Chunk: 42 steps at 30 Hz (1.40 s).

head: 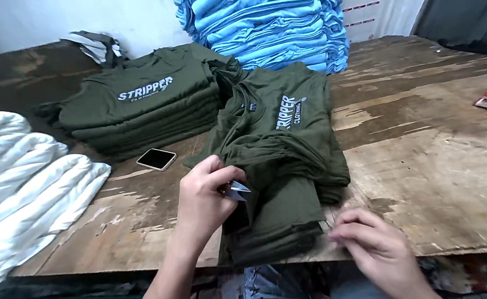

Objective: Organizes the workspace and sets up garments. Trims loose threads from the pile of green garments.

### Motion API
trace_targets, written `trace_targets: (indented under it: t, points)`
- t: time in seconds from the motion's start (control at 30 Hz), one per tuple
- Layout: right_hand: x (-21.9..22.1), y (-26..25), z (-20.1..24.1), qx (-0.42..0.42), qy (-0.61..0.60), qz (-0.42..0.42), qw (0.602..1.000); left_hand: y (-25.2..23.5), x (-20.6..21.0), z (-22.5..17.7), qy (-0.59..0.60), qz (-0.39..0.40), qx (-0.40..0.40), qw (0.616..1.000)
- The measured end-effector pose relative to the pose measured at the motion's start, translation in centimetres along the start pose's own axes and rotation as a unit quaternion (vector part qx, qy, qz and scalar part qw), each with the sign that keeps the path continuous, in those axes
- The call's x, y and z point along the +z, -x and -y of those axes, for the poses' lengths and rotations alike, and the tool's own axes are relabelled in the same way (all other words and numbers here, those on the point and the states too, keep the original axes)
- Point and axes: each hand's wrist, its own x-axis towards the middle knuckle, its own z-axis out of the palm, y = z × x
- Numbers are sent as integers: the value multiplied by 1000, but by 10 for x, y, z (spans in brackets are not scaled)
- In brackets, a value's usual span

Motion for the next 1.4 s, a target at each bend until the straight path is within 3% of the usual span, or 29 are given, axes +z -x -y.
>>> trace_targets:
  t: [0.1, 0.13, 0.2, 0.27, 0.37, 0.47, 0.6, 0.77, 0.87, 1.07, 1.23, 1.4]
  points:
    - [-33, 4, 4, 100, 145, 153, 972, 8, 4, -12, -42, 75, -57, 995]
    - [-35, 4, 4, 119, 171, 166, 964, 11, 8, -21, -52, 92, -69, 992]
    - [-25, -1, 2, 156, 157, 114, 968, 18, 18, -42, -67, 91, -72, 991]
    - [-7, -6, 2, 202, 54, 66, 976, 24, 26, -62, -37, 82, -66, 994]
    - [15, -10, 3, 267, -116, 26, 956, 26, 33, -84, 23, 109, -48, 993]
    - [25, -9, 5, 286, -138, -60, 946, 23, 38, -96, 6, 119, -18, 993]
    - [27, -10, 7, 254, -92, -146, 952, 15, 39, -106, -20, 145, 16, 989]
    - [36, -10, 8, 127, -18, -207, 970, 7, 46, -114, -24, 163, 53, 985]
    - [36, -5, 7, 76, 13, -195, 978, 7, 46, -111, -6, 165, 41, 985]
    - [35, -6, 4, 93, 24, -202, 975, 12, 41, -108, 28, 155, 21, 987]
    - [36, -8, 8, 44, 28, -215, 975, 10, 46, -105, 26, 149, 18, 988]
    - [27, 8, -8, 27, -15, -139, 990, 19, 38, -89, 143, 250, -53, 956]
